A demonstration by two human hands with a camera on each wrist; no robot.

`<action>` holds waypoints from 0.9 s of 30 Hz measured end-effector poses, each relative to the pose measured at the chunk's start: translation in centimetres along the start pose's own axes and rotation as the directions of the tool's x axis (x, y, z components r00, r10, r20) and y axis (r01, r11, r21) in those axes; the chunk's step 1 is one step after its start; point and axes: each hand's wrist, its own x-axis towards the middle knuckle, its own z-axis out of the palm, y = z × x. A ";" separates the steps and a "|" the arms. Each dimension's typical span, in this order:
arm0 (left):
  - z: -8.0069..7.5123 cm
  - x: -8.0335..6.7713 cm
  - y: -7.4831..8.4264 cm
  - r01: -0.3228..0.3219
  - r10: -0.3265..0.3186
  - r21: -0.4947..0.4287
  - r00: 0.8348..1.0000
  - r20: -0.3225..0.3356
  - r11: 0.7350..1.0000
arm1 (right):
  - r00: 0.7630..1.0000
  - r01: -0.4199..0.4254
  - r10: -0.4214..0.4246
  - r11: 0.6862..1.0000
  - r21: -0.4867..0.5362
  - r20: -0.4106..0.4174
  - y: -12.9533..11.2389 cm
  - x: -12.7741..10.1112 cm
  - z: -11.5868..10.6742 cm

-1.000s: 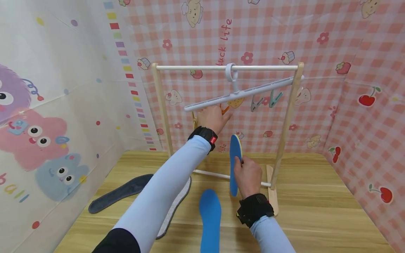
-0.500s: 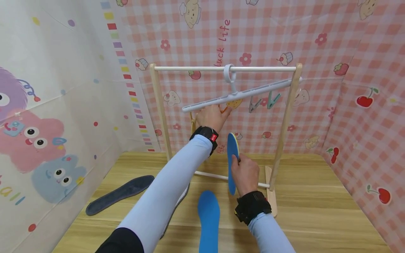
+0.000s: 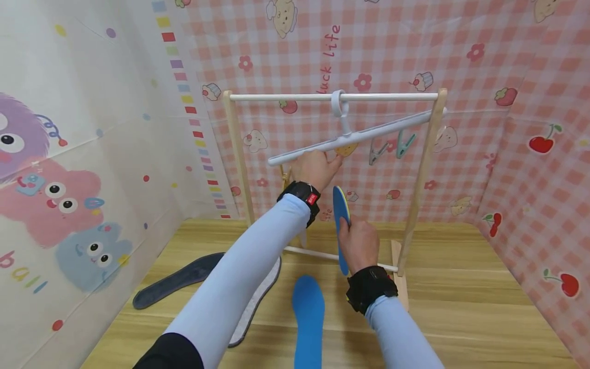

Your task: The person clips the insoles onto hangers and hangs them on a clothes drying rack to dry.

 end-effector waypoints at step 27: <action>-2.0 -0.5 1.4 0.085 -0.081 -0.042 0.993 0.089 0.995 | 0.989 0.099 -0.109 0.989 -0.106 -0.095 -0.8 1.2 0.4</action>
